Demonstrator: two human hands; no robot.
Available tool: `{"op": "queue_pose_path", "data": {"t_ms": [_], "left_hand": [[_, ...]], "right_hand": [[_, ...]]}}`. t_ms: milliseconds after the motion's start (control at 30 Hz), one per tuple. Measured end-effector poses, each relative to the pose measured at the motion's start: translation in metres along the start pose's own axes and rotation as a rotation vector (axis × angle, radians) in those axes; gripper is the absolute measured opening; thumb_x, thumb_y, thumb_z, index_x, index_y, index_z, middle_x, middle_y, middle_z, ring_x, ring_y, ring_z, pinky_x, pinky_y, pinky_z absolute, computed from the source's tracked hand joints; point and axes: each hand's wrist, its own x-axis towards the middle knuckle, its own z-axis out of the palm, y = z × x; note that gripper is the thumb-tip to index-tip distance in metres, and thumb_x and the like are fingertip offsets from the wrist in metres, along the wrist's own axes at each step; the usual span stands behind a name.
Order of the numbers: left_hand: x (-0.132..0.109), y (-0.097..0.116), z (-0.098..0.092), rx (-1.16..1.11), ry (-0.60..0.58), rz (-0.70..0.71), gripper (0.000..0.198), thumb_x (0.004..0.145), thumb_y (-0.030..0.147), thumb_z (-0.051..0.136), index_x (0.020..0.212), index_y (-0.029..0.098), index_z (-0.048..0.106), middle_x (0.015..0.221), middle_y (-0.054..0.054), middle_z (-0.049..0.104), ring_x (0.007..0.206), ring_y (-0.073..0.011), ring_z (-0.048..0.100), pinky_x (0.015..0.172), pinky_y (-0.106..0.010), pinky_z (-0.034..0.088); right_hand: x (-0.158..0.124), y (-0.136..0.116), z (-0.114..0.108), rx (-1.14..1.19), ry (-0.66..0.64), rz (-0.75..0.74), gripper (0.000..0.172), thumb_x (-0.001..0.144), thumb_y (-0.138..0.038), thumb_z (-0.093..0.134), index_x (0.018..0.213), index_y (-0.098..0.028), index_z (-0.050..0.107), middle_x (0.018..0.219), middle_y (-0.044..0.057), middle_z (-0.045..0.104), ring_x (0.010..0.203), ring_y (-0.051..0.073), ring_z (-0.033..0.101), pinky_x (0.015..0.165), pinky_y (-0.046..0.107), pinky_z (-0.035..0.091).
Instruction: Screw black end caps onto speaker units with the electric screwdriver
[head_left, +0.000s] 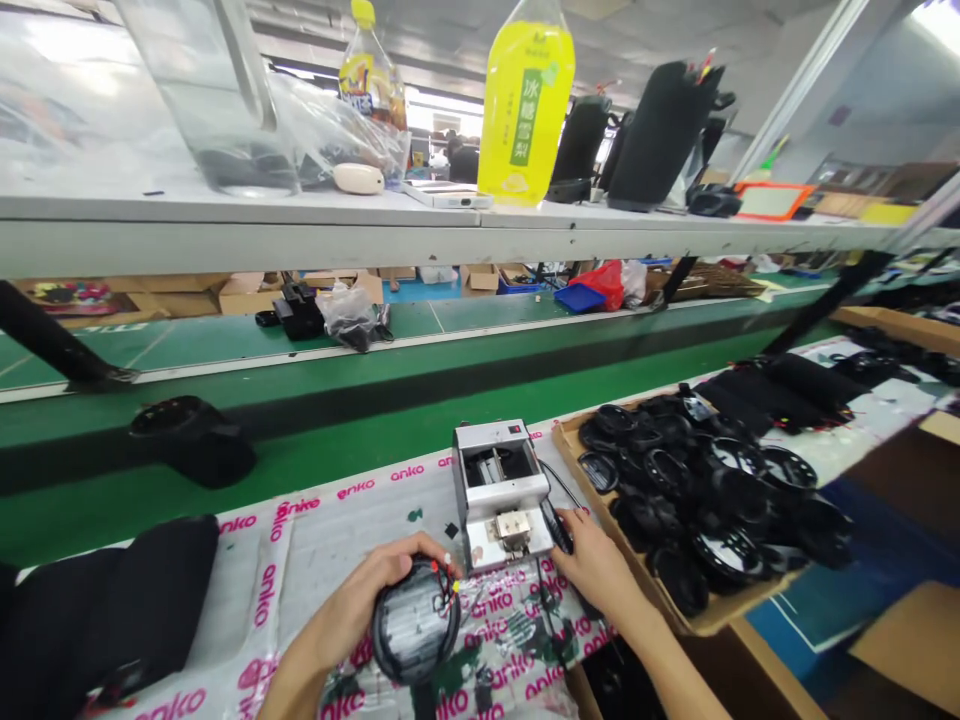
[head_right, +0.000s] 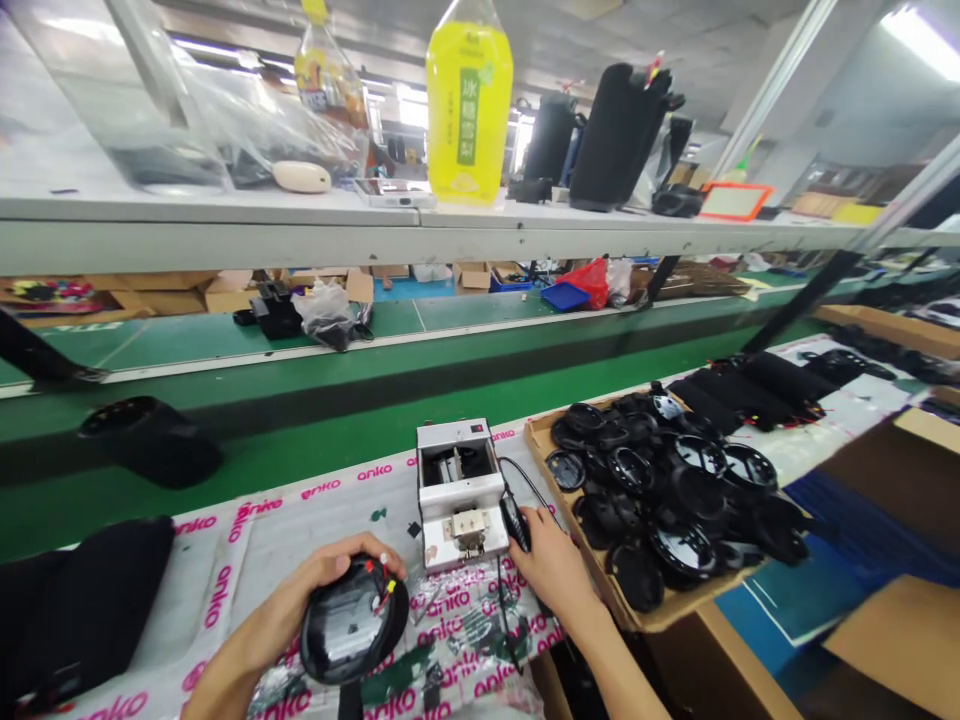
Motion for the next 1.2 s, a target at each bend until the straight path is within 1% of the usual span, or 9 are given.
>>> {"op": "queue_pose_path", "data": {"t_ms": [67, 200, 333, 467, 533, 700, 900, 1033, 1200], "left_hand": [[0.004, -0.002, 0.000, -0.038, -0.004, 0.014, 0.052, 0.104, 0.057, 0.050, 0.111, 0.016, 0.080, 0.113, -0.015, 0.079, 0.103, -0.0314, 0.071, 0.095, -0.039, 0.051], [0.009, -0.007, 0.004, -0.117, -0.009, 0.069, 0.056, 0.098, 0.058, 0.052, 0.104, 0.012, 0.082, 0.106, -0.016, 0.080, 0.097, -0.0320, 0.071, 0.092, -0.039, 0.052], [0.010, -0.009, 0.006, -0.116, -0.057, 0.065, 0.059, 0.100, 0.054, 0.047, 0.107, 0.009, 0.085, 0.110, -0.020, 0.082, 0.104, -0.0354, 0.073, 0.099, -0.042, 0.052], [0.009, -0.011, 0.006, -0.154, -0.050, 0.038, 0.059, 0.098, 0.056, 0.050, 0.104, 0.009, 0.084, 0.105, -0.019, 0.082, 0.096, -0.0331, 0.074, 0.092, -0.039, 0.053], [0.009, -0.013, 0.007, -0.157, -0.037, 0.044, 0.058, 0.097, 0.057, 0.052, 0.102, 0.008, 0.084, 0.103, -0.019, 0.081, 0.096, -0.0331, 0.073, 0.091, -0.039, 0.053], [0.006, -0.010, 0.009, -0.194, 0.015, 0.017, 0.055, 0.096, 0.056, 0.055, 0.102, 0.009, 0.084, 0.105, -0.019, 0.082, 0.099, -0.0338, 0.074, 0.094, -0.041, 0.054], [0.000, -0.001, 0.010, -0.167, 0.005, -0.036, 0.051, 0.101, 0.050, 0.050, 0.108, 0.012, 0.084, 0.113, -0.017, 0.082, 0.102, -0.0315, 0.074, 0.095, -0.038, 0.054], [0.000, -0.004, 0.016, -0.161, 0.055, 0.010, 0.055, 0.098, 0.054, 0.051, 0.103, 0.011, 0.084, 0.105, -0.017, 0.082, 0.094, -0.0314, 0.074, 0.092, -0.039, 0.056], [0.000, -0.011, 0.018, -0.151, 0.119, 0.023, 0.052, 0.098, 0.048, 0.048, 0.102, 0.012, 0.085, 0.105, -0.017, 0.083, 0.091, -0.0316, 0.075, 0.088, -0.039, 0.057]], "right_hand": [[0.003, -0.002, -0.010, 0.053, -0.042, 0.002, 0.040, 0.076, -0.038, 0.076, 0.108, -0.016, 0.080, 0.101, 0.013, 0.079, 0.097, 0.033, 0.074, 0.094, 0.049, 0.059], [-0.004, -0.016, -0.058, 0.242, -0.167, 0.044, 0.050, 0.083, -0.057, 0.081, 0.111, -0.015, 0.079, 0.074, 0.006, 0.073, 0.073, 0.026, 0.070, 0.078, 0.044, 0.064], [-0.018, -0.047, -0.092, 0.974, -0.176, 0.109, 0.051, 0.077, -0.056, 0.090, 0.113, -0.023, 0.075, 0.091, 0.007, 0.075, 0.065, 0.019, 0.067, 0.056, 0.030, 0.060], [-0.013, -0.082, -0.088, 1.506, -0.257, -0.057, 0.048, 0.085, -0.070, 0.079, 0.089, -0.023, 0.068, 0.063, -0.008, 0.048, 0.034, 0.003, 0.024, 0.027, 0.015, 0.025], [-0.007, -0.099, -0.084, 1.490, -0.335, -0.175, 0.057, 0.085, -0.076, 0.077, 0.078, -0.022, 0.061, 0.057, -0.011, 0.036, 0.032, 0.002, 0.013, 0.027, 0.016, 0.022], [-0.001, -0.140, -0.075, 1.247, -0.239, -0.395, 0.051, 0.083, -0.072, 0.084, 0.086, -0.024, 0.068, 0.061, -0.007, 0.050, 0.037, 0.006, 0.036, 0.040, 0.020, 0.042], [-0.002, -0.144, -0.027, 1.140, -0.225, -0.597, 0.082, 0.077, -0.100, 0.060, 0.089, -0.021, 0.078, 0.064, 0.003, 0.063, 0.043, 0.014, 0.052, 0.040, 0.025, 0.040], [-0.004, -0.132, -0.004, 1.089, -0.219, -0.551, 0.087, 0.077, -0.102, 0.059, 0.092, -0.019, 0.083, 0.067, 0.006, 0.070, 0.041, 0.015, 0.056, 0.037, 0.025, 0.041], [0.000, -0.137, -0.008, 1.105, -0.351, -0.350, 0.089, 0.077, -0.104, 0.055, 0.087, -0.019, 0.080, 0.056, 0.005, 0.067, 0.033, 0.015, 0.053, 0.033, 0.024, 0.038]]}}
